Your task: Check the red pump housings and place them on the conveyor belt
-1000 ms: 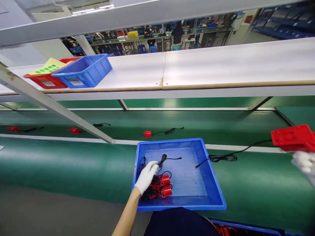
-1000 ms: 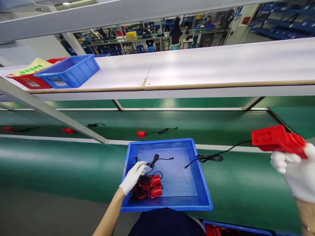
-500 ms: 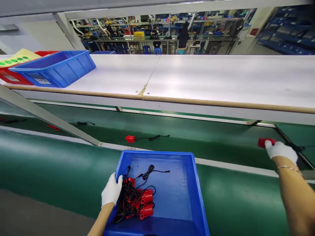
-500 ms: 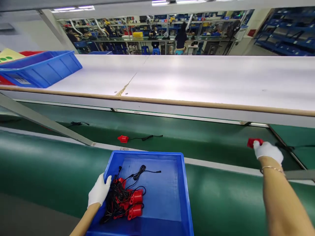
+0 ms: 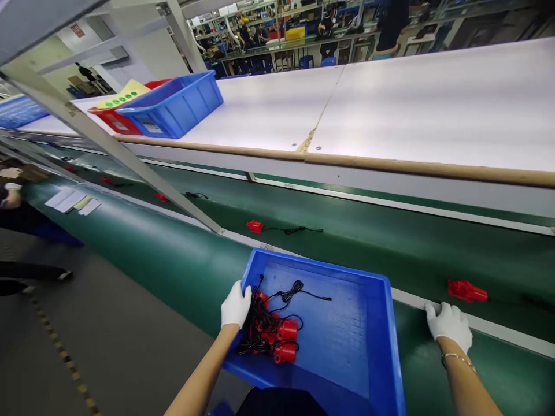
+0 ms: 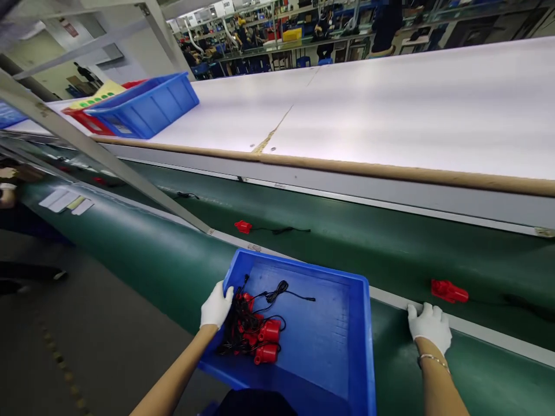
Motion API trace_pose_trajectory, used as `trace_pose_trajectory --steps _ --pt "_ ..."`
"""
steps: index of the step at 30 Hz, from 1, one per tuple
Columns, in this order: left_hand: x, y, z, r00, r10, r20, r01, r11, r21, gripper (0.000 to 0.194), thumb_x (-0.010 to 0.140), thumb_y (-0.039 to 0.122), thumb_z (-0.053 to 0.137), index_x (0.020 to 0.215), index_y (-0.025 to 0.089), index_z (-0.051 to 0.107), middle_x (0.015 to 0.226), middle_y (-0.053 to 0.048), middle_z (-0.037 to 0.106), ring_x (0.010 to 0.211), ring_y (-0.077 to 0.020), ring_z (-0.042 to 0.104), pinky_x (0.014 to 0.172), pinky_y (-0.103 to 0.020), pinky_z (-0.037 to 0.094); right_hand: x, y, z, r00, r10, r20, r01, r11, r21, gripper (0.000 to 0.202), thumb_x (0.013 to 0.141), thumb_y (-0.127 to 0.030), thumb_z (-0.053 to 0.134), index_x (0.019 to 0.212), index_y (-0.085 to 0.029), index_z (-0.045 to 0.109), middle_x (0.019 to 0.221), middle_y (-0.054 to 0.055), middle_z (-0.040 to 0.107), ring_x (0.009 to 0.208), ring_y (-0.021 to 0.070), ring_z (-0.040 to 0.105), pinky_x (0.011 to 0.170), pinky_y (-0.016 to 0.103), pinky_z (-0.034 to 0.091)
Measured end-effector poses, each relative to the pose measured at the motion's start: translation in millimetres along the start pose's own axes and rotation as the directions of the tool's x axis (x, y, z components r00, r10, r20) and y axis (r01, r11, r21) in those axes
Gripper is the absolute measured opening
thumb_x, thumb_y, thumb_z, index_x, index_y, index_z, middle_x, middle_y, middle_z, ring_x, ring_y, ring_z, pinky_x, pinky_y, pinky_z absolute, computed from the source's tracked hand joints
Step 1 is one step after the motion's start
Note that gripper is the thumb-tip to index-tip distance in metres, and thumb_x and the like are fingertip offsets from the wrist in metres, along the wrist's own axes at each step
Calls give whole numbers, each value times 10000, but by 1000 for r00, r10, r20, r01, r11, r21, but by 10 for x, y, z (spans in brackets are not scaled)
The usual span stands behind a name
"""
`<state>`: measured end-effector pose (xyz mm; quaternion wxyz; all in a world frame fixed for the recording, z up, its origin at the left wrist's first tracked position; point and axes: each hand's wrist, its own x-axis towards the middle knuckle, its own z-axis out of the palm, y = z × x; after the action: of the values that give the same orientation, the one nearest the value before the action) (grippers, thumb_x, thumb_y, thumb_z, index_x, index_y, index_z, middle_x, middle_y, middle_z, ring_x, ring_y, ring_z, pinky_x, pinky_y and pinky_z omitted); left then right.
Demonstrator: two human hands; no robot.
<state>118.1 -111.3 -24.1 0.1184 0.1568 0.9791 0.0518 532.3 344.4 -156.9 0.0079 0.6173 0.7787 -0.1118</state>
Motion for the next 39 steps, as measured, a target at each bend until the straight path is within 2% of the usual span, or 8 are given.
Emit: trace_pose_trajectory --steps 6,12,15,18,21,27,33,39 --pt "-179 100 4 936 349 -41 -343 933 105 467 1001 300 310 1403 80 401 1391 -243 507 1288 -331 487 1044 -483 362 -1395 -411 279 998 -61 26 60 996 60 630 899 -398 273 1320 -3 524 1293 288 522 1261 400 482 1000 526 419" --pt "-723 311 387 510 792 335 -843 538 10 191 923 359 535 922 210 655 922 -60 674 892 -215 629 828 -347 449 -1925 -394 -68 988 -52 147 31 989 145 553 853 -422 331 1101 -89 697 1135 191 678 1005 305 661 821 394 536" --pt "-842 299 530 442 800 405 -880 474 23 367 875 502 585 1025 171 642 1000 -110 659 915 -269 620 781 -378 451 -2060 -543 -461 997 20 76 -31 990 135 599 926 -429 246 1193 -79 651 1171 206 662 1009 330 648 796 425 518" --pt "-823 256 558 451 776 442 -877 476 59 496 790 511 675 1092 121 625 1036 -167 639 943 -322 608 771 -407 448 -2343 -1104 -763 978 -180 107 169 980 109 506 974 -460 285 1140 -190 678 1186 131 667 1087 296 607 896 404 470" --pt "-772 250 538 468 761 449 -866 496 61 366 832 337 626 1126 120 616 1066 -179 633 981 -326 602 798 -420 442 -2742 -1956 -753 797 -504 332 513 856 67 481 1012 -410 288 991 -166 702 1058 139 688 1065 268 604 956 414 434" --pt "-678 300 494 562 717 411 -779 627 -28 279 872 264 527 1084 131 650 1065 -173 656 1013 -328 607 844 -446 451 -3293 -3216 -229 518 -572 636 683 724 95 368 946 -462 572 1090 -129 635 1018 59 659 901 155 641 823 352 546" --pt "-651 134 329 699 647 305 -600 762 -242 335 930 331 452 1167 184 636 1116 -116 661 1054 -274 603 950 -415 447 -3334 -3394 -209 441 -466 767 696 717 36 319 938 -367 612 1155 -134 622 1161 78 630 1053 194 619 928 409 527" --pt "-815 110 164 757 610 234 -436 738 -514 350 952 328 416 1186 171 623 1152 -112 648 1100 -254 578 1014 -419 428 -2982 -2830 -693 461 -439 771 550 823 140 346 934 -465 576 922 -131 663 902 51 685 848 155 654 840 350 519"
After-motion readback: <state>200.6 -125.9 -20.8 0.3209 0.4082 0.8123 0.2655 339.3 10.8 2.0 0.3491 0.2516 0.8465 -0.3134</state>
